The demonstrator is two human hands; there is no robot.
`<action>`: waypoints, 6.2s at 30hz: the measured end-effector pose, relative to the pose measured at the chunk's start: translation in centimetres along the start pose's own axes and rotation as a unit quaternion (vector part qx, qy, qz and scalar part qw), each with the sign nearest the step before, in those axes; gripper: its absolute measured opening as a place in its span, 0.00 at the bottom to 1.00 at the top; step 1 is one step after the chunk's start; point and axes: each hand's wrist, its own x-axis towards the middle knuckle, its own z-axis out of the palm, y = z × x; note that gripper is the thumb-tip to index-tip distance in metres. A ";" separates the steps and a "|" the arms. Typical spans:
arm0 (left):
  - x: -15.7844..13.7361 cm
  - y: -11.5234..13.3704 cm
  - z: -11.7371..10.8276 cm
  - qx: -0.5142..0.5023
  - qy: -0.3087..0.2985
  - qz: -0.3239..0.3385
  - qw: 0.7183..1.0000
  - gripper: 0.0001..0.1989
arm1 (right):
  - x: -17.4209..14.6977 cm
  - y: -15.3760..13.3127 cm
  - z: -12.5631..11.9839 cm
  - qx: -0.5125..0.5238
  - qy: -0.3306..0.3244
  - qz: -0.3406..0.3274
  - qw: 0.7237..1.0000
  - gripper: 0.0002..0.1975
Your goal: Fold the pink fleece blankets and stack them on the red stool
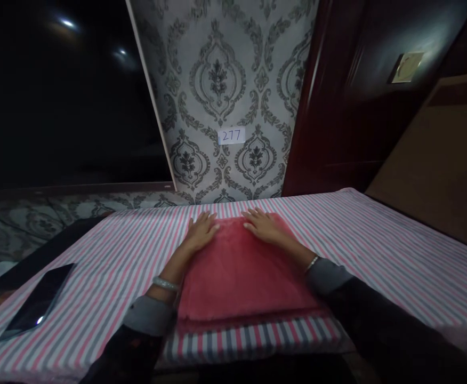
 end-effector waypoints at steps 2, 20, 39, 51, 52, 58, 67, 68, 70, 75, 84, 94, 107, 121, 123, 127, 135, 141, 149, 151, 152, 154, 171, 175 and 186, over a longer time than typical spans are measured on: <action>-0.2 1.4 1.2 0.061 -0.007 0.006 0.998 0.31 | 0.5 0.8 1.4 -0.026 -0.008 0.011 1.000 0.28; -1.5 1.6 3.1 0.143 -0.007 0.025 0.989 0.32 | -0.4 7.7 4.0 0.004 0.017 0.183 0.983 0.29; -9.1 0.3 -1.0 0.098 -0.066 0.055 0.991 0.32 | -11.5 9.9 1.6 -0.024 0.032 0.116 0.992 0.30; -17.1 2.4 2.5 0.080 -0.004 0.103 0.991 0.29 | -17.1 5.2 6.9 -0.007 0.094 0.007 0.996 0.28; -17.3 2.3 2.4 0.075 -0.002 0.104 0.992 0.29 | -17.5 5.5 7.1 -0.003 0.104 0.005 0.995 0.28; -19.5 2.1 2.1 0.042 0.000 0.094 0.995 0.29 | -20.6 6.6 8.1 0.028 0.142 0.012 0.989 0.28; -22.1 1.6 1.5 0.075 0.021 0.131 0.988 0.36 | -23.6 7.5 7.9 0.059 0.167 -0.050 0.983 0.35; -22.0 1.6 1.2 0.085 0.021 0.143 0.986 0.37 | -23.7 7.7 7.8 0.063 0.172 -0.058 0.981 0.35; -21.7 1.6 0.6 0.113 0.020 0.165 0.980 0.35 | -23.8 8.1 7.7 0.062 0.182 -0.065 0.979 0.32; -21.4 1.7 0.0 0.176 0.061 0.209 0.960 0.29 | -23.3 8.8 8.2 0.033 0.218 -0.076 0.972 0.30; -17.7 3.8 -6.2 0.129 0.201 0.213 0.947 0.15 | -20.0 7.4 0.6 0.103 0.356 -0.058 0.927 0.16; -7.2 10.7 -20.2 -0.090 0.244 0.043 0.965 0.19 | -11.3 5.7 -15.0 0.331 0.458 -0.019 0.825 0.14; 2.1 4.0 -8.6 -0.014 0.004 -0.142 0.990 0.26 | -1.2 8.1 -4.2 0.243 0.165 0.201 0.934 0.25; -2.1 5.5 3.6 0.231 -0.064 -0.011 0.971 0.33 | -3.5 3.4 5.0 -0.053 0.052 0.051 0.996 0.29; -1.9 5.4 3.7 0.234 -0.065 -0.012 0.970 0.33 | -3.4 3.6 5.0 -0.049 0.049 0.050 0.996 0.30; -1.6 5.3 3.7 0.238 -0.065 -0.008 0.969 0.33 | -3.3 3.7 4.7 -0.041 0.050 0.045 0.997 0.30; -2.2 5.5 2.8 0.228 -0.061 -0.011 0.972 0.33 | -4.2 3.3 4.0 -0.049 0.040 0.039 0.997 0.30; -4.3 4.4 2.0 0.246 -0.065 0.019 0.967 0.34 | -8.2 4.5 4.0 -0.069 0.028 0.022 0.997 0.28; -11.3 2.4 0.9 0.213 -0.060 0.058 0.974 0.33 | -17.7 6.7 5.7 -0.041 0.050 -0.001 0.998 0.28; -12.4 3.2 0.1 0.205 -0.067 0.048 0.975 0.31 | -18.6 6.5 5.2 -0.043 0.050 0.004 0.998 0.27; -12.7 3.8 -0.3 0.202 -0.067 0.040 0.976 0.30 | -18.5 6.1 4.7 -0.041 0.048 0.011 0.998 0.27; -12.8 5.7 -0.8 0.196 -0.059 0.031 0.978 0.28 | -17.3 4.4 3.5 -0.029 0.048 0.017 0.998 0.26; -14.4 9.5 4.6 0.191 -0.013 0.042 0.981 0.32 | -11.6 -3.4 5.8 -0.039 0.029 -0.025 0.999 0.27; -14.6 9.6 4.5 0.181 -0.009 0.042 0.983 0.32 | -13.8 -3.6 6.3 -0.050 0.049 -0.039 0.997 0.27; -15.5 9.5 4.9 0.198 0.015 0.063 0.978 0.33 | -23.5 -1.7 9.1 -0.012 0.139 -0.117 0.983 0.27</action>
